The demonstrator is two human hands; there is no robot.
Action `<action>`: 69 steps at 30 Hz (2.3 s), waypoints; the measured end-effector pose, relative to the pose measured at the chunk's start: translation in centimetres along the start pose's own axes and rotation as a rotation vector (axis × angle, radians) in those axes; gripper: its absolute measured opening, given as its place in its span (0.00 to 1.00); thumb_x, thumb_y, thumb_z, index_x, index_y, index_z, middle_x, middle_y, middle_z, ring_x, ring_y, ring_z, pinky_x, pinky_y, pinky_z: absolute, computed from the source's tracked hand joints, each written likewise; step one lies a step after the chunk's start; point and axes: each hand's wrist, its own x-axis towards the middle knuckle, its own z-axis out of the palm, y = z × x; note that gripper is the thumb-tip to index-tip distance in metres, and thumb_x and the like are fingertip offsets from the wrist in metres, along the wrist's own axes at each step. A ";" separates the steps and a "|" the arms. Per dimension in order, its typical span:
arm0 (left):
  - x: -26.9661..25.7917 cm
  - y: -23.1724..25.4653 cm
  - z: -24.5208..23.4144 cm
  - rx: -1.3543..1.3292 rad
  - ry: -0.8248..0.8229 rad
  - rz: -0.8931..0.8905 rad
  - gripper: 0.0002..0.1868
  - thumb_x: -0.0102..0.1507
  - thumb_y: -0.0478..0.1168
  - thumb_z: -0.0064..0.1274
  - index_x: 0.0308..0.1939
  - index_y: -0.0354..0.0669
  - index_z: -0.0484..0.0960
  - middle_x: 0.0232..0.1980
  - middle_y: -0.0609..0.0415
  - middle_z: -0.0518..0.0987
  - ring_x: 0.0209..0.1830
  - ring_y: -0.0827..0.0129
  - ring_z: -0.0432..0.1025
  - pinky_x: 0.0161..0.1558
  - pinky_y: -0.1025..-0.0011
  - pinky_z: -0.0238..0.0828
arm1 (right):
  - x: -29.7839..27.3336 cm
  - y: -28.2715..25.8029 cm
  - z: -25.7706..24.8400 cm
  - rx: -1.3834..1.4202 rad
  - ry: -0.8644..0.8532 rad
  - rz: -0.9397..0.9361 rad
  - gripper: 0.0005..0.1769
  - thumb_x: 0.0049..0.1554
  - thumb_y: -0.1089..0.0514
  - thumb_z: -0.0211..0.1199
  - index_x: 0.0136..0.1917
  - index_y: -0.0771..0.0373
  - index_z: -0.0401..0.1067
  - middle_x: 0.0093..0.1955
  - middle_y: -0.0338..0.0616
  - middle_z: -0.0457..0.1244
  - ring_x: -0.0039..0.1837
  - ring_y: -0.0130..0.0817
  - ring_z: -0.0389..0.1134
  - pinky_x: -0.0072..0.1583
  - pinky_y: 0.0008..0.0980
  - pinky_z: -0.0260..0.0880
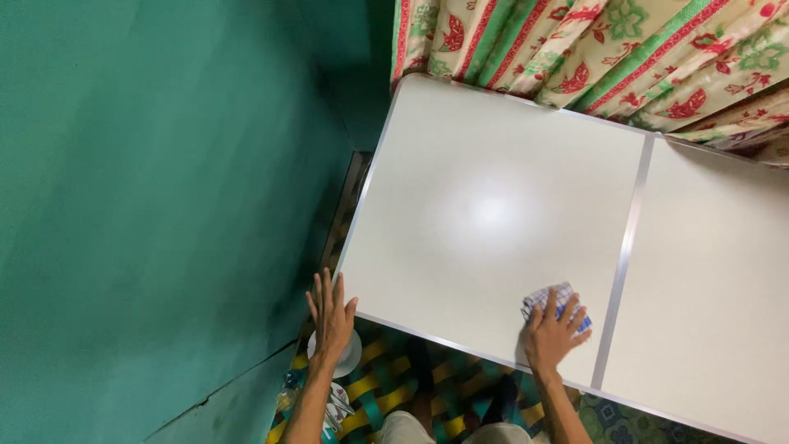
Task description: The person wipes the surface of a white folding table using a blue and white checkered cloth. The person moves the cloth across the table in repeated strokes, covering different areas of the tabletop.
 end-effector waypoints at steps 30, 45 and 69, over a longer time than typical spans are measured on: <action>-0.1 -4.8 -0.1 0.003 0.022 -0.170 0.22 0.68 0.51 0.49 0.67 0.71 0.76 0.83 0.50 0.51 0.85 0.47 0.37 0.73 0.32 0.32 | -1.1 -30.4 5.8 0.121 -0.012 -0.735 0.29 0.61 0.41 0.55 0.76 0.31 0.62 0.84 0.43 0.48 0.85 0.55 0.40 0.73 0.78 0.36; 0.5 2.2 -0.9 -0.105 -0.036 -0.063 0.27 0.71 0.36 0.39 0.76 0.41 0.61 0.82 0.38 0.51 0.82 0.42 0.44 0.73 0.37 0.42 | 0.4 -16.5 1.1 0.086 -0.097 -0.793 0.34 0.58 0.41 0.57 0.77 0.31 0.60 0.82 0.48 0.51 0.81 0.56 0.48 0.73 0.78 0.36; 2.3 10.1 5.8 0.162 -0.175 -0.003 0.53 0.61 0.62 0.49 0.80 0.38 0.45 0.82 0.27 0.28 0.81 0.30 0.20 0.69 0.24 0.17 | 6.8 3.7 -4.4 0.064 -0.106 -0.213 0.34 0.67 0.37 0.37 0.83 0.44 0.49 0.88 0.46 0.32 0.86 0.54 0.27 0.76 0.72 0.21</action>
